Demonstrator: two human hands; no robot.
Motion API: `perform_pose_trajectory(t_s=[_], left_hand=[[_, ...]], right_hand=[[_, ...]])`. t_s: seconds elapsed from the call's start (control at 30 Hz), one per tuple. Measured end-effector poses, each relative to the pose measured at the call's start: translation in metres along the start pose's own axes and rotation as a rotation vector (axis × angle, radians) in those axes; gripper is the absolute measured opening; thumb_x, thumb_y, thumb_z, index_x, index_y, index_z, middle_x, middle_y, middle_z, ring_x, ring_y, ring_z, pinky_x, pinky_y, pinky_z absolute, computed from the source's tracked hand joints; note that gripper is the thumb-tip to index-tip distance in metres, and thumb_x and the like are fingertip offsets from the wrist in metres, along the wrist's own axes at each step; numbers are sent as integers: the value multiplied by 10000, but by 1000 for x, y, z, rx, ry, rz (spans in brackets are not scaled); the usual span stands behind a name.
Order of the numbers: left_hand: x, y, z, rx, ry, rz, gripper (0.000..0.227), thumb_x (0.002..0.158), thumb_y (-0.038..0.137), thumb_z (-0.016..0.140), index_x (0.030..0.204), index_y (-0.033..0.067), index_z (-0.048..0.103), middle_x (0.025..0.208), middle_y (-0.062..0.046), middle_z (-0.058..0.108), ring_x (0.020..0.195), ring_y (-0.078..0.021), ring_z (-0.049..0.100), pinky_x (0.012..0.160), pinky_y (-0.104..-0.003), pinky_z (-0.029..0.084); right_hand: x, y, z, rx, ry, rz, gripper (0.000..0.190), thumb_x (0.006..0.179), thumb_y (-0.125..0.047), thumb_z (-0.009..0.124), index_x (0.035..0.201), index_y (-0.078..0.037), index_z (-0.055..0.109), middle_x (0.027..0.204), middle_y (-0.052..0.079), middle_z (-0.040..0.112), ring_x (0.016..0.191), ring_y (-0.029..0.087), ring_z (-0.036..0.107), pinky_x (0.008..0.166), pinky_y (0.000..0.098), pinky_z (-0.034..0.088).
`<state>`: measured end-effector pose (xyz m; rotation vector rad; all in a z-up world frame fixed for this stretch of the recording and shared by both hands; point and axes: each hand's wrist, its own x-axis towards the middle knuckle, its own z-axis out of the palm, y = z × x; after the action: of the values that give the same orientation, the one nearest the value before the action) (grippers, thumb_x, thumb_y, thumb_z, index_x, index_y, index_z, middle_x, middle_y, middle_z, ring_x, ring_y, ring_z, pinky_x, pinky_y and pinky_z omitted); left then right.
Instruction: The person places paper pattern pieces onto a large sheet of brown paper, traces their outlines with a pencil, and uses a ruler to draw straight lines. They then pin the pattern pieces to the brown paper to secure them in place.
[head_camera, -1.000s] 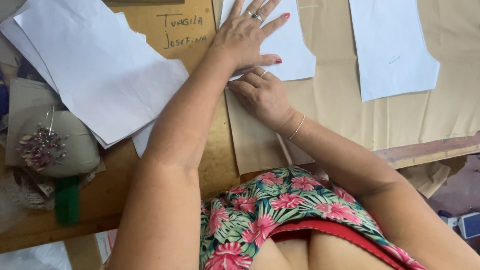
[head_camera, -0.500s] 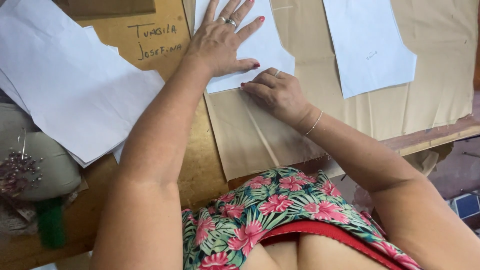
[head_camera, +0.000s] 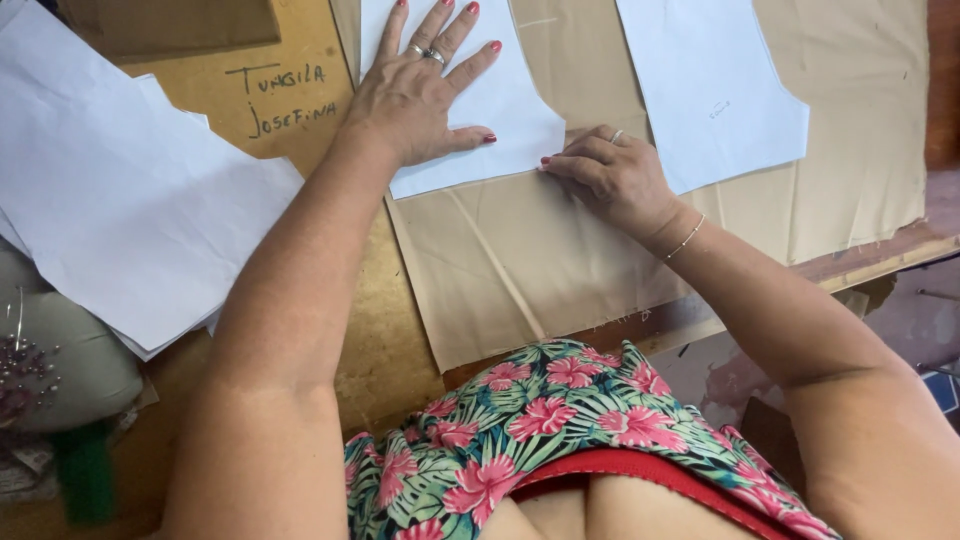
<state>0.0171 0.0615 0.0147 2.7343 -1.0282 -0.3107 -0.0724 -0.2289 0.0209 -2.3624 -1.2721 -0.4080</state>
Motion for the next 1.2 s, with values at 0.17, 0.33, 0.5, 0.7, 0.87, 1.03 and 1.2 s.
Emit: perform_pose_trajectory(t_s=[0.17,0.33,0.5,0.7,0.87,1.03,1.2], left_hand=[[-2,-2,2,-35,60,41,927,908,740,479,1643,208,286,1724,-147,114,1579,-316,19,1232,-588,-78],[0,-5,10,-19,81,55,907,935,710,471,1640,171,284,1719,-121,149,1572,-322,61,1242,-571,-41],[7,-3,35,407,226,153,678,1021,632,459,1535,191,479,1442,-126,493,1200,-328,468,921,-452,369],[12,74,55,5,272,-345,605,947,180,391,1538,56,429,1636,-221,306,1503,-506,206,1206,-697,165],[-1,82,66,-29,424,-359,809,996,565,626,1564,48,371,1668,-213,238,1548,-450,140,1265,-664,105],[7,85,80,5,602,-389,721,1011,449,626,1569,51,403,1631,-157,371,1528,-395,293,1280,-598,243],[27,79,82,-97,371,-580,595,1071,467,244,1609,224,323,1664,-55,311,1556,-159,219,1304,-414,136]], right_hand=[[-19,11,-10,-73,-43,48,152,1040,-34,730,1167,-107,770,1032,66,722,917,265,682,725,352,554],[-5,0,-35,16,13,239,158,1028,54,757,1138,-57,735,1142,56,774,964,242,682,840,331,550],[13,-9,-47,186,223,611,82,1084,81,641,1138,26,669,1106,180,683,953,254,703,816,309,578],[37,-11,-32,254,-2,518,158,1055,105,637,1158,-4,686,1122,135,693,963,230,688,829,318,571],[84,-2,-12,242,-75,251,161,1032,87,763,1140,-25,723,1086,110,736,907,221,682,784,320,557],[143,-10,17,275,-149,-88,133,1016,48,786,1126,-27,781,1138,133,747,1031,276,712,899,377,590],[169,-20,53,196,-353,-214,202,1084,5,589,1169,-63,759,1290,127,698,1205,290,640,1113,408,472]])
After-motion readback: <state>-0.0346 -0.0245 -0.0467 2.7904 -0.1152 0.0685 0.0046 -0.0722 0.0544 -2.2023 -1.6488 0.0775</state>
